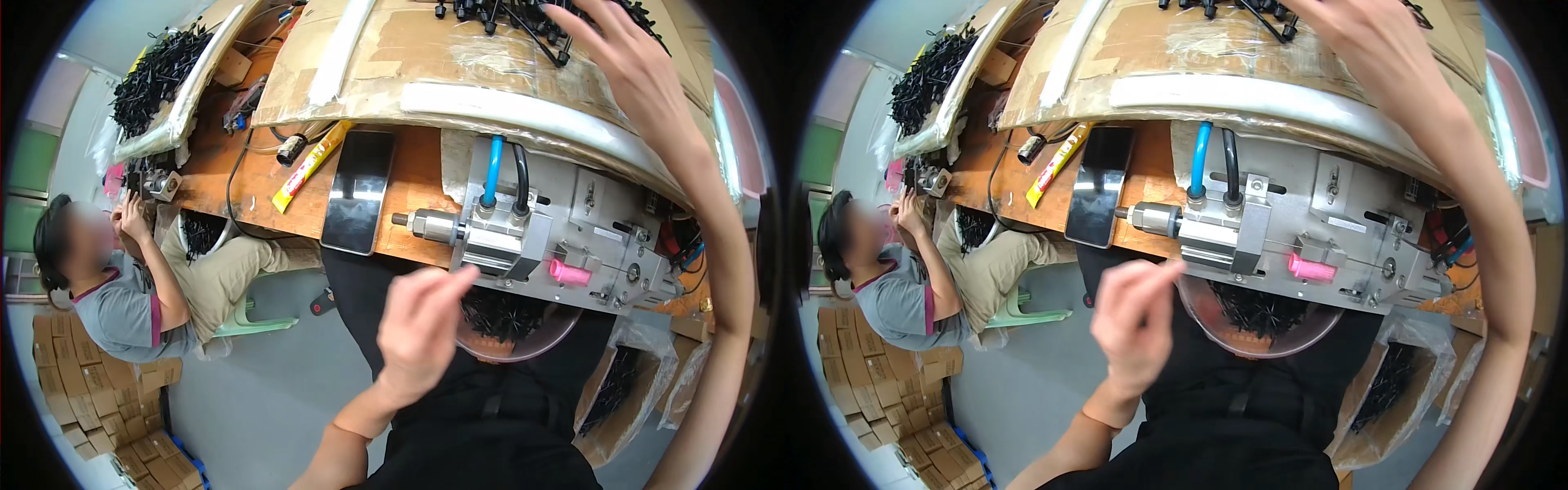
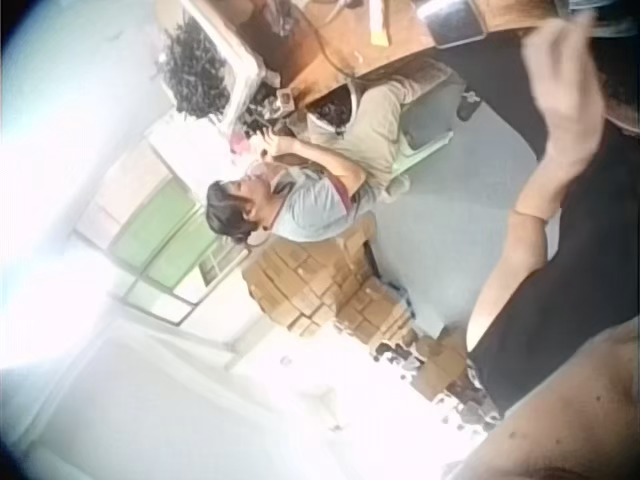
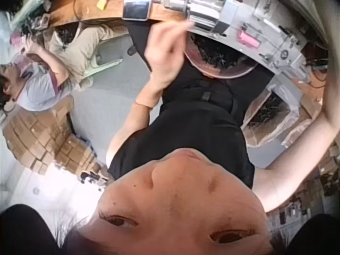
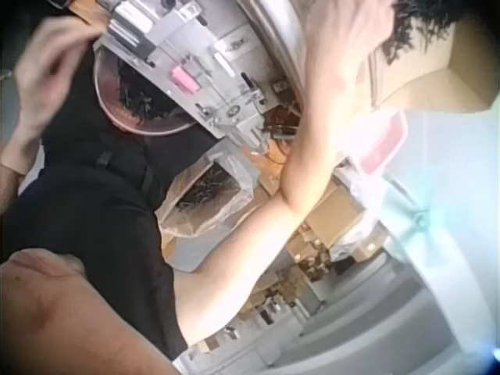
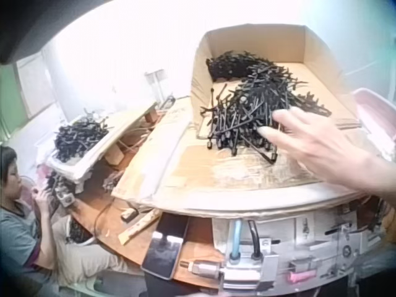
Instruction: The person repeatedly picks up black tripod legs and inserts them into a metal jig on a workbench. They secure each leg using a pink lever mechanism and then remove the assembled unit. The process is repeated continuously throughout the video.
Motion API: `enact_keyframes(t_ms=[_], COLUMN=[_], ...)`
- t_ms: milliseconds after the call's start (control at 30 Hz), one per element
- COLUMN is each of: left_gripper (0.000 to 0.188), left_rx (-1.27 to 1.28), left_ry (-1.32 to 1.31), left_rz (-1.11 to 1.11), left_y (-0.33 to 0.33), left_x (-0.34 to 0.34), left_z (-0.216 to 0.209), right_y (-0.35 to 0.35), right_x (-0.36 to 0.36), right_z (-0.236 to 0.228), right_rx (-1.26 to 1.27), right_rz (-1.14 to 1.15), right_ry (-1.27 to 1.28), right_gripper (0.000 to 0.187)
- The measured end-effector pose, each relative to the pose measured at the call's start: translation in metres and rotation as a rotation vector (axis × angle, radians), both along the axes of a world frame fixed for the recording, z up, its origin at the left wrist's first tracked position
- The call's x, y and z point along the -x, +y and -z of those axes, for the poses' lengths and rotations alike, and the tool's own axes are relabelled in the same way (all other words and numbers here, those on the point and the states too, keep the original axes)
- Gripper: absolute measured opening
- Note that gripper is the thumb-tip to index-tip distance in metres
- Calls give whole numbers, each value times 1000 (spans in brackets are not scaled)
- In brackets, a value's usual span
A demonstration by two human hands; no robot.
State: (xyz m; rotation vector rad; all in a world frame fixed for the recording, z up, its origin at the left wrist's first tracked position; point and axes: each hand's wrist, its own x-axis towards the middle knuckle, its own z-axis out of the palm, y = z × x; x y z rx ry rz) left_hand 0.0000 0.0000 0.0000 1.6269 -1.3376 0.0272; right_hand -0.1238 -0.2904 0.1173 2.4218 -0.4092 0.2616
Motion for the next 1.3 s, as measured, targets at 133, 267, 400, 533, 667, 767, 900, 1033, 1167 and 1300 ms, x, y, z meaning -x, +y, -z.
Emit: enact_keyframes(t_ms=[133,267,400,533,667,767,900,1033,1167,1300], left_gripper=[37,37,37,37,37,36,35,34,20,10], left_rx=[-78,-90,-100,-106,-139,-152,-201,7,79,-80], left_ry=[115,99,91,127,126,128,172,-60,-164,-553], left_rz=[170,204,222,257,295,336,351,269,211,236], left_y=[2,-1,-3,-4,-2,-6,-17,-57,-129,-172], left_x=[20,17,14,20,26,27,15,-17,-40,-66], left_z=[9,15,17,20,22,19,-5,-34,-71,-90], right_y=[-16,-55,-54,-32,-23,-27,-27,-22,-9,-1], right_x=[-21,-3,25,51,64,76,102,121,116,99], right_z=[-3,20,22,12,8,8,11,4,-5,-5], right_rx=[99,114,-39,-125,-173,-280,-392,-370,-479,-399], right_rz=[-152,-273,-402,-442,-469,-461,-381,-283,-274,-259], right_ry=[103,67,17,27,4,-84,-249,-293,-327,-220], right_gripper=[47,47,44,43,43,45,41,27,23,24])
